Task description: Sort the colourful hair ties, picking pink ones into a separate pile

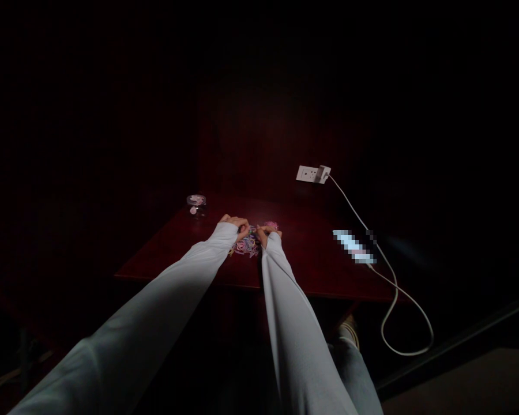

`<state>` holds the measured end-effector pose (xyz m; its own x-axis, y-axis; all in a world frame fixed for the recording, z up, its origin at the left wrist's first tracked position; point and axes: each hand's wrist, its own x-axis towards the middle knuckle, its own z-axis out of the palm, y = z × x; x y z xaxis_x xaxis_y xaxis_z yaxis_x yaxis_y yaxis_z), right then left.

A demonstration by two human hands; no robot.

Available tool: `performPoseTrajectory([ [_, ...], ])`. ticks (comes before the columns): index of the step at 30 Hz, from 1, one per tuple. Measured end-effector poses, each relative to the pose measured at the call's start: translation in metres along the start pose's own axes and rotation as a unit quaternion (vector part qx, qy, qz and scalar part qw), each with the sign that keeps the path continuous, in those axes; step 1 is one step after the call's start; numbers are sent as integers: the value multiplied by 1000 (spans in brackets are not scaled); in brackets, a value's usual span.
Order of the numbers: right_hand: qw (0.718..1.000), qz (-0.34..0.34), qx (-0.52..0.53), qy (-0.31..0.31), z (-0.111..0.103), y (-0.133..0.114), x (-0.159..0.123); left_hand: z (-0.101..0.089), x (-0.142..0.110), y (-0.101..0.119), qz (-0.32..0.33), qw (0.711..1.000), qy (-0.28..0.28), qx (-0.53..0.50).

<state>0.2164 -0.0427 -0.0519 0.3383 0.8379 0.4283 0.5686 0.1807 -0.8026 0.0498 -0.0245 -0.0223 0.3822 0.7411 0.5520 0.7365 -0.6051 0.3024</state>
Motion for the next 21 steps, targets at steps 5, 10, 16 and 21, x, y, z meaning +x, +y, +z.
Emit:
performPoseTrajectory([
  [5, 999, 21, 13, 34, 3, -5, 0, -2, -1, -4, -14, 1000, 7, -20],
  [10, 999, -3, 9, 53, -1, -4, -5, -2, -1, -6, -23, 999, 17, -29],
  [16, 1000, 0, 3, 26, 2, 0, 2, -2, 0, -8, -18, 999, 8, -32],
  [21, 1000, -12, -1, 12, 6, 3, 3, -1, 0, -7, -22, 999, 1, -36],
])
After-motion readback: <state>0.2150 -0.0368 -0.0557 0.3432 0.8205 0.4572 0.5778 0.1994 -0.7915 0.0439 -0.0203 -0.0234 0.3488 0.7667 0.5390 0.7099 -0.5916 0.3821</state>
